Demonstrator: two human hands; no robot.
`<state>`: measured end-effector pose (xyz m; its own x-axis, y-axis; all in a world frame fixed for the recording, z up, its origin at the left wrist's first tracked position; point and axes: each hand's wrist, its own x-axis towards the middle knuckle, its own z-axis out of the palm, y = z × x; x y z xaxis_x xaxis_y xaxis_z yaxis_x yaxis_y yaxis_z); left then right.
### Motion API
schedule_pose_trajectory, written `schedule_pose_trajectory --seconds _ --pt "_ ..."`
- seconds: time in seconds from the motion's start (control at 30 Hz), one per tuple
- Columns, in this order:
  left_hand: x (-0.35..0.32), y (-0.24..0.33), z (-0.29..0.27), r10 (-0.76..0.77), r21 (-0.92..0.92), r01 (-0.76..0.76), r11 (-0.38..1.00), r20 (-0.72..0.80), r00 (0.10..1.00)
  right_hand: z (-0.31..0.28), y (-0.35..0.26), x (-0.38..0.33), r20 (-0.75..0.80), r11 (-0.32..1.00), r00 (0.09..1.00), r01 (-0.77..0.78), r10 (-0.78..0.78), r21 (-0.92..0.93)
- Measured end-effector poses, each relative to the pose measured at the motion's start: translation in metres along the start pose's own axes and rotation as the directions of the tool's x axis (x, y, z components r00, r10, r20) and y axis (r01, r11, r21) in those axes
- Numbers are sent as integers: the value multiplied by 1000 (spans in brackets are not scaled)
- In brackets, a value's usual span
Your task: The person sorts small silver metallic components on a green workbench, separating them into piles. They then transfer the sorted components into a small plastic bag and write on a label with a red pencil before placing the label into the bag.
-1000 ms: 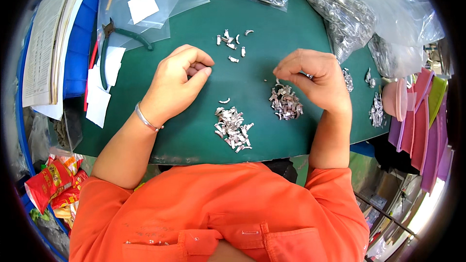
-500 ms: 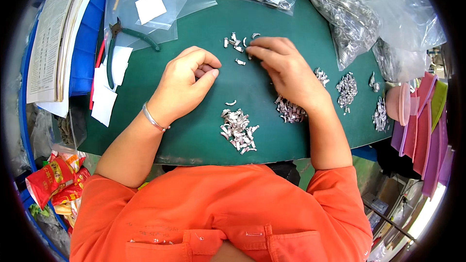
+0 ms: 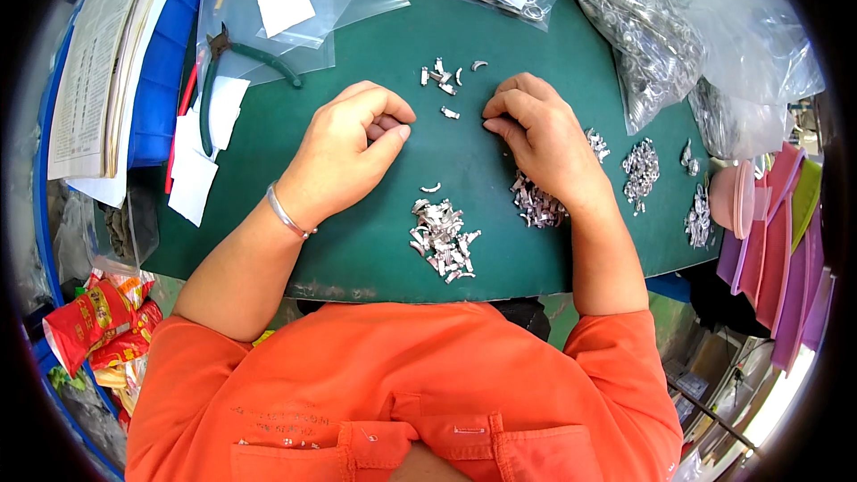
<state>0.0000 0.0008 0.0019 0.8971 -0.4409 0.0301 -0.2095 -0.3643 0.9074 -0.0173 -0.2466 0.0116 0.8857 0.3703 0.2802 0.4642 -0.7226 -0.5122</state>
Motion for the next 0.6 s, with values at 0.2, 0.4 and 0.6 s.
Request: schedule_pose_trajectory --seconds 0.2,0.4,0.6 --pt "0 -1 0 2 -9 -2 1000 2 1000 -8 -10 -2 112 836 941 -334 318 435" --pt "1 0 0 -12 -31 12 999 11 1000 -2 -27 -3 46 867 999 -37 16 497" --pt "0 0 1 -29 -60 29 998 10 1000 6 -41 -3 135 950 983 75 -121 303"
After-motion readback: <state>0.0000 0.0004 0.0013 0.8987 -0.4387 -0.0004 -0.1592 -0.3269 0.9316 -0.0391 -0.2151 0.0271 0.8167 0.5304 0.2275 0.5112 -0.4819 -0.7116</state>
